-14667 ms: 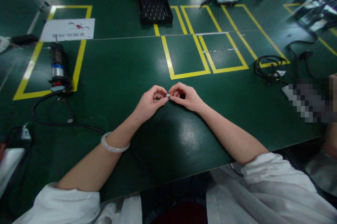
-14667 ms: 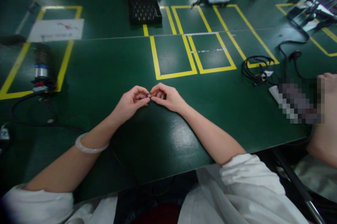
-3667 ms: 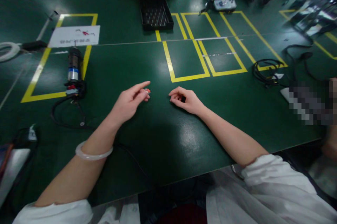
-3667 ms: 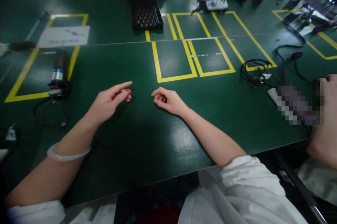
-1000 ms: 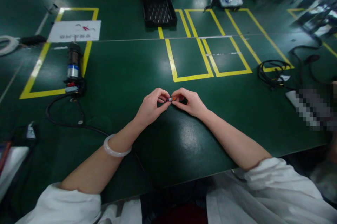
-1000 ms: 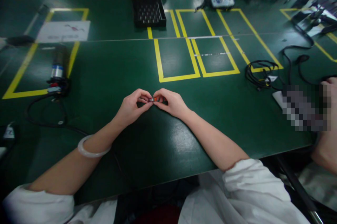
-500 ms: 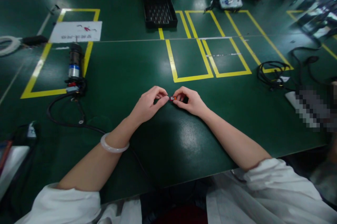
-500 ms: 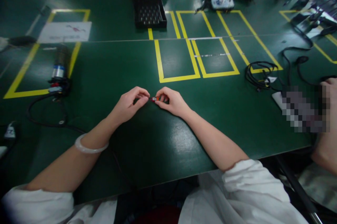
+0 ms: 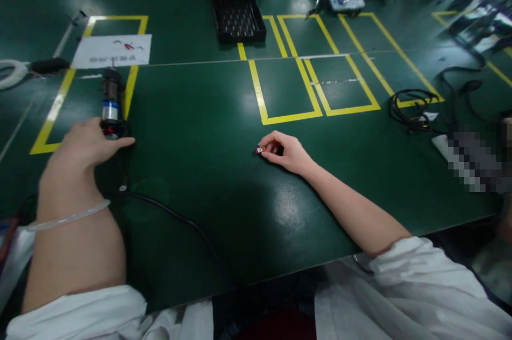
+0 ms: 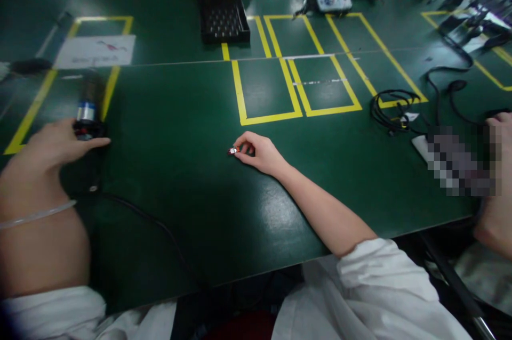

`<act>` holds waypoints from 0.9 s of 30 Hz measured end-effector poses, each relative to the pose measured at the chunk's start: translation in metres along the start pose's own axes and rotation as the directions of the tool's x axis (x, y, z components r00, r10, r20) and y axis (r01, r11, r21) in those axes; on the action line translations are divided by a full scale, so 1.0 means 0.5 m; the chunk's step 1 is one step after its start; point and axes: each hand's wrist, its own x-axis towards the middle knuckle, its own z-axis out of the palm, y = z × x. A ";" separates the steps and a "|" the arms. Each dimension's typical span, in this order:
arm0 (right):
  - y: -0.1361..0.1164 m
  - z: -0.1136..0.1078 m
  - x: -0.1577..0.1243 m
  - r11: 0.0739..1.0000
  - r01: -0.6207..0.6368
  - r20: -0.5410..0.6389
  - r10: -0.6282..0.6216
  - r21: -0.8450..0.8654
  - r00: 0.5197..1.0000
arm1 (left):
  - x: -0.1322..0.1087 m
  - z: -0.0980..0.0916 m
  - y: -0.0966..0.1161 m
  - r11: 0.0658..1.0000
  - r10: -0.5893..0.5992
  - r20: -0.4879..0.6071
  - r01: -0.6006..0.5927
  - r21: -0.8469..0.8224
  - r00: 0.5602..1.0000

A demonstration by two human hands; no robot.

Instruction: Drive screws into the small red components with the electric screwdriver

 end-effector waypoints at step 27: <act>0.007 0.005 0.001 0.995 0.071 -0.049 -0.068 0.067 0.997 | -0.283 0.056 0.341 0.771 0.576 -0.320 -0.630 -0.092 0.752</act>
